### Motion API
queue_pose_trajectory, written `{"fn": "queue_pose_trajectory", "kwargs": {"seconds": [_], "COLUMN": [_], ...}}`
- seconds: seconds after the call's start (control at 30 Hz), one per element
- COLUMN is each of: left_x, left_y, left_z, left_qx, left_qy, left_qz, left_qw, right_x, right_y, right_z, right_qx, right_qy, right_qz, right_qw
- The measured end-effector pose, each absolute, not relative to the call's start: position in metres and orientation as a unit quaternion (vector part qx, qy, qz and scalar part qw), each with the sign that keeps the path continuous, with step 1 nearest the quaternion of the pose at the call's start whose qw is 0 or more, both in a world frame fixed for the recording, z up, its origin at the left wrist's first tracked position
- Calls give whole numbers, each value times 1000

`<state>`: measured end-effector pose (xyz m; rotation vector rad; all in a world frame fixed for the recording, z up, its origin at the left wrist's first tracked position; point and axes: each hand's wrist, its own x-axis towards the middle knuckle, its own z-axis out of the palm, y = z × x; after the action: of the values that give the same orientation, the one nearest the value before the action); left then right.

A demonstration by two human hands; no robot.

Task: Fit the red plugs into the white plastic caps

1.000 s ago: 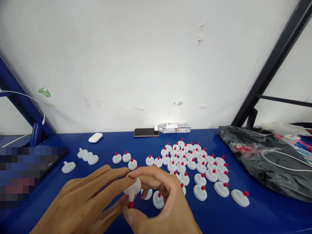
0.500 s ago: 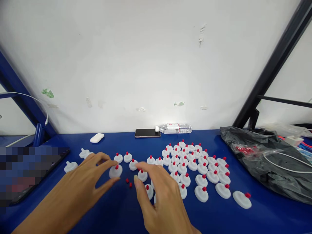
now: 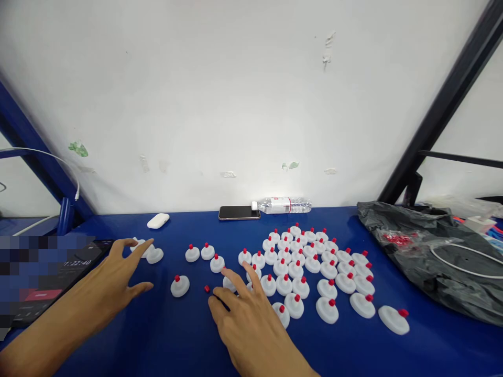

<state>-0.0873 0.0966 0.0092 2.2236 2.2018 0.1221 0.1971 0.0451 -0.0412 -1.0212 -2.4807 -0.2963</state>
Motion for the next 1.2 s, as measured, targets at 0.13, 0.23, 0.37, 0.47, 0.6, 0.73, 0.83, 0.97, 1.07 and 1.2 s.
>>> {"fn": "queue_pose_trajectory", "kwargs": {"seconds": [0.13,0.23,0.37,0.47,0.6,0.73,0.83,0.97,1.07,1.2], "left_x": [-91,-85,-78,-78,-80,-77,-69,-43,-21,-2], "left_y": [101,100,99,99,101,102,97,80,66,54], "left_z": [8,7,9,6,1,9,24,41,42,38], "left_qx": [694,705,719,723,736,754,759,784,830,861], "left_qy": [719,708,692,687,673,651,644,603,508,436], "left_qz": [16,19,31,31,28,51,87,145,229,255], "left_qw": [25,41,54,63,66,65,45,33,-5,-59], "right_x": [196,196,195,195,195,195,195,199,202,207], "right_y": [48,48,45,44,42,38,37,35,33,33], "right_z": [-39,-34,-27,-25,-24,-19,-13,-1,8,14], "right_qx": [-341,-341,-351,-355,-353,-342,-337,-350,-354,-347], "right_qy": [-899,-899,-901,-897,-890,-872,-839,-784,-746,-724], "right_qz": [-124,-130,-123,-125,-126,-101,-74,-7,47,75], "right_qw": [247,241,224,231,258,335,421,512,563,592]}}
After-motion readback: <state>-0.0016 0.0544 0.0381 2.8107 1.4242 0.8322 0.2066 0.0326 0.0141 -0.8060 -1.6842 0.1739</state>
